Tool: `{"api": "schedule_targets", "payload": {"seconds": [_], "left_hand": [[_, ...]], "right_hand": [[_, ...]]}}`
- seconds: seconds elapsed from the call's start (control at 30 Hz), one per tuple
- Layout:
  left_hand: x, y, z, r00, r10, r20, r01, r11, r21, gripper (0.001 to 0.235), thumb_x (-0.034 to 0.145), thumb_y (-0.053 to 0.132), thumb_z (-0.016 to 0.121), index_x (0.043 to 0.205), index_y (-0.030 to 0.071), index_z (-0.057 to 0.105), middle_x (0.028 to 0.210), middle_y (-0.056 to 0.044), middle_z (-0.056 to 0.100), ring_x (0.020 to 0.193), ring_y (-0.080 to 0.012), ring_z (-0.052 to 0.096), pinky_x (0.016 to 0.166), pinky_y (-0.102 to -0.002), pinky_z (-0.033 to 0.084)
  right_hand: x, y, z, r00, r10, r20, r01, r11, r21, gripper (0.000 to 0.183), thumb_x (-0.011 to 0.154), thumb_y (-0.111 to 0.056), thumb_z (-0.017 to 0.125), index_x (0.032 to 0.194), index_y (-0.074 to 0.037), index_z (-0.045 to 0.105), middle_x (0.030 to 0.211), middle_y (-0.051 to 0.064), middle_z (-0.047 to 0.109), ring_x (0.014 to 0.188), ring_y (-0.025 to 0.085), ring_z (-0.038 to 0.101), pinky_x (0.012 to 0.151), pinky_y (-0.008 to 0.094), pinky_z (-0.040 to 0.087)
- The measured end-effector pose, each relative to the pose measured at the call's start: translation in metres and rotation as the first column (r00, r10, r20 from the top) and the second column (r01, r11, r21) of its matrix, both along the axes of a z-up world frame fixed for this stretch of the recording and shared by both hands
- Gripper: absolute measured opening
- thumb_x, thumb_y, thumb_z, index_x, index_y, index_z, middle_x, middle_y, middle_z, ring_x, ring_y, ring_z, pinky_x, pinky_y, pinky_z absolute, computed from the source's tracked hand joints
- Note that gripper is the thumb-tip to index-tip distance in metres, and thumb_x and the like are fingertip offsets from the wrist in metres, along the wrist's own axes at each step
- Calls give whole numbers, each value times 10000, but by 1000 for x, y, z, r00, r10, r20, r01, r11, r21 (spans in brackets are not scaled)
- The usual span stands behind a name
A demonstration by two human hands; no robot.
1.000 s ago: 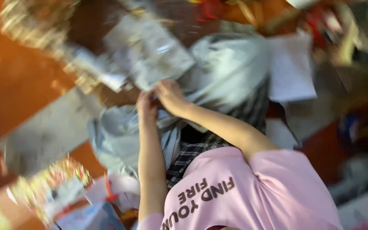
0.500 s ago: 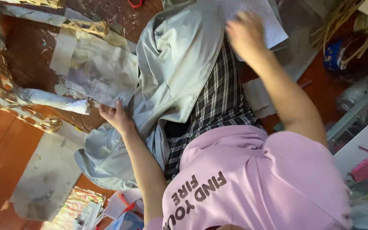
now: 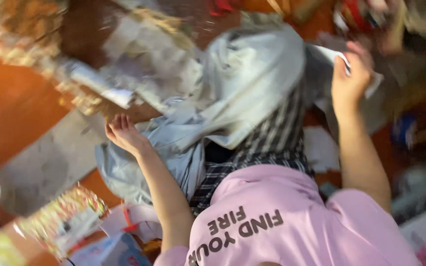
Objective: Wrapping decorative paper around the structural elements of a woven bamboo frame using glue.
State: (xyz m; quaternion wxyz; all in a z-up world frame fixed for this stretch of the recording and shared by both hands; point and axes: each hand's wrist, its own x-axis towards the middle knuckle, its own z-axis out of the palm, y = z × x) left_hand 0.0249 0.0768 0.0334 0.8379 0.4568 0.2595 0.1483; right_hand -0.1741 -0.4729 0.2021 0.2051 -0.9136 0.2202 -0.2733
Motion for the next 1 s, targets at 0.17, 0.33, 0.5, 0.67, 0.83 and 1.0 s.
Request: {"api": "schedule_targets", "payload": {"seconds": [0.17, 0.33, 0.5, 0.67, 0.83, 1.0], "left_hand": [[50, 50, 8, 989, 139, -44, -143, 984, -105, 293, 1021, 293, 595, 1209, 68, 584, 1013, -98, 654, 895, -229, 656, 757, -353, 572], [73, 48, 45, 950, -296, 104, 291, 955, 62, 169, 1054, 183, 617, 1134, 34, 616, 985, -45, 652, 873, -147, 636, 766, -308, 550], [69, 47, 78, 847, -459, 268, 488, 872, -48, 371, 990, 153, 694, 1320, 23, 586, 1059, -67, 684, 895, -159, 665, 787, -312, 565], [51, 53, 77, 739, -654, 164, 669, 741, -58, 575, 938, 157, 714, 1443, 49, 461, 1147, -91, 706, 1012, -177, 690, 850, -315, 570], [70, 95, 53, 791, -603, 103, 598, 798, 72, 537, 1126, 349, 602, 1451, -77, 608, 1339, -131, 691, 1194, -159, 646, 1045, -334, 508], [121, 142, 104, 822, -569, -23, 557, 812, -176, 655, 1018, 492, 504, 1438, -9, 531, 1240, -143, 726, 1034, -175, 696, 890, -338, 552]], "right_hand": [[84, 116, 104, 834, 528, -161, -551, 812, -194, 68, 1059, -1, 702, 1056, 17, 636, 1090, 205, 697, 1007, 407, 663, 920, 470, 519], [139, 232, 149, 209, 818, -535, -919, 351, 177, 195, 828, 8, 623, 985, -73, 706, 848, 164, 713, 840, 377, 700, 741, 477, 543], [213, 308, 153, -417, 859, -296, -663, -65, 746, 207, 859, -50, 678, 1048, -101, 746, 922, 96, 776, 850, 246, 739, 743, 365, 572], [307, 373, 81, -312, 950, 16, -574, -202, 794, 225, 948, 31, 564, 1091, -56, 714, 1034, 8, 736, 974, 121, 675, 859, 256, 545], [393, 433, -21, 273, 958, -89, -765, 273, 584, 105, 1052, -62, 596, 1117, -53, 679, 929, 86, 694, 845, 135, 635, 754, 275, 511], [438, 460, -57, 418, 908, 22, -870, 394, 297, 241, 1077, -132, 636, 1311, -101, 585, 920, 154, 721, 826, 271, 728, 692, 380, 553]]}}
